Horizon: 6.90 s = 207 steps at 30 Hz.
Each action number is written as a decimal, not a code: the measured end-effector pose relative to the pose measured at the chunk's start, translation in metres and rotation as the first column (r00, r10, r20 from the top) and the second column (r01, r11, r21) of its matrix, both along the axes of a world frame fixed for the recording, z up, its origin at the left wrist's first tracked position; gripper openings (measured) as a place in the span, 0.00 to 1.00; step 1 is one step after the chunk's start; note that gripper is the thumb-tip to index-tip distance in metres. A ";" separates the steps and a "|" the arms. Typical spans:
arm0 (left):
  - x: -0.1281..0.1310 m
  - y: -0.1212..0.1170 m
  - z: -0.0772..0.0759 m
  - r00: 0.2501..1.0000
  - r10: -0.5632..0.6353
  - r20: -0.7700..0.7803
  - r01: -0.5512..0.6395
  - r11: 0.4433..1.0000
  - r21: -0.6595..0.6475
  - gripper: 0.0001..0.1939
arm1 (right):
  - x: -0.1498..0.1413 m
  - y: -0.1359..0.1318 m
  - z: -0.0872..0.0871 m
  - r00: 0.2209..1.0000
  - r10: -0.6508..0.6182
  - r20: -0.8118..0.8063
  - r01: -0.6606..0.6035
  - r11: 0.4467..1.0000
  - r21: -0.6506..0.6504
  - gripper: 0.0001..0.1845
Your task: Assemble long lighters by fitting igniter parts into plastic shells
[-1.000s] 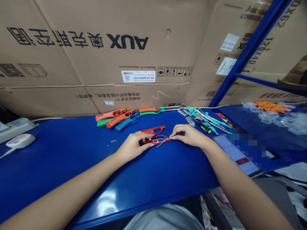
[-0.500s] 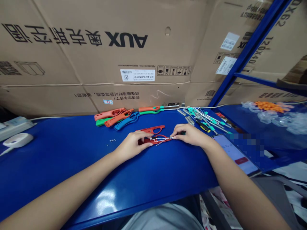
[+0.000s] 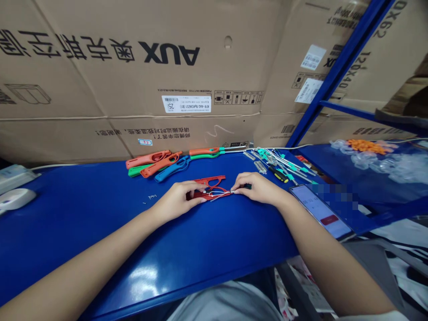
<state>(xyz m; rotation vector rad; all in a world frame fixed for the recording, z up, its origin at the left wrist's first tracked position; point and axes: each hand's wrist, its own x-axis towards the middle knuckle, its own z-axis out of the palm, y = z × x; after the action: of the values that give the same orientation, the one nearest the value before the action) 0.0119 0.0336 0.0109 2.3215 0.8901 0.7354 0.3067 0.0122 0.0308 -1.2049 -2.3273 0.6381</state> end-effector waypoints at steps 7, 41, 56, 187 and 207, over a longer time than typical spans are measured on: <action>0.000 0.000 0.000 1.000 0.012 -0.023 -0.012 1.000 -0.010 0.17 | -0.002 -0.002 0.006 0.998 -0.020 -0.056 0.021 1.000 0.020 0.06; 0.002 -0.003 -0.002 1.000 0.024 0.000 -0.024 0.999 -0.034 0.17 | -0.050 -0.018 -0.010 0.968 0.094 0.234 -0.169 0.930 0.327 0.10; 0.002 0.000 -0.005 0.999 0.019 0.034 -0.017 0.999 -0.044 0.17 | -0.055 -0.015 -0.018 0.983 0.041 0.181 -0.099 0.940 0.326 0.06; 0.008 -0.027 0.009 0.910 -0.015 -0.415 0.223 0.860 0.458 0.17 | -0.024 -0.024 0.015 0.990 0.136 0.038 -0.141 0.960 0.243 0.09; 0.005 -0.032 0.015 0.892 0.034 -0.451 0.195 0.870 0.452 0.16 | -0.028 -0.019 0.004 0.982 0.138 -0.128 -0.144 0.989 -0.042 0.09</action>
<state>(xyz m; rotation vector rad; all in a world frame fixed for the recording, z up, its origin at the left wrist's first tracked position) 0.0167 0.0019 0.0263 3.0484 0.8522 0.4181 0.2791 -0.0064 0.0343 -0.9973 -2.3175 0.8030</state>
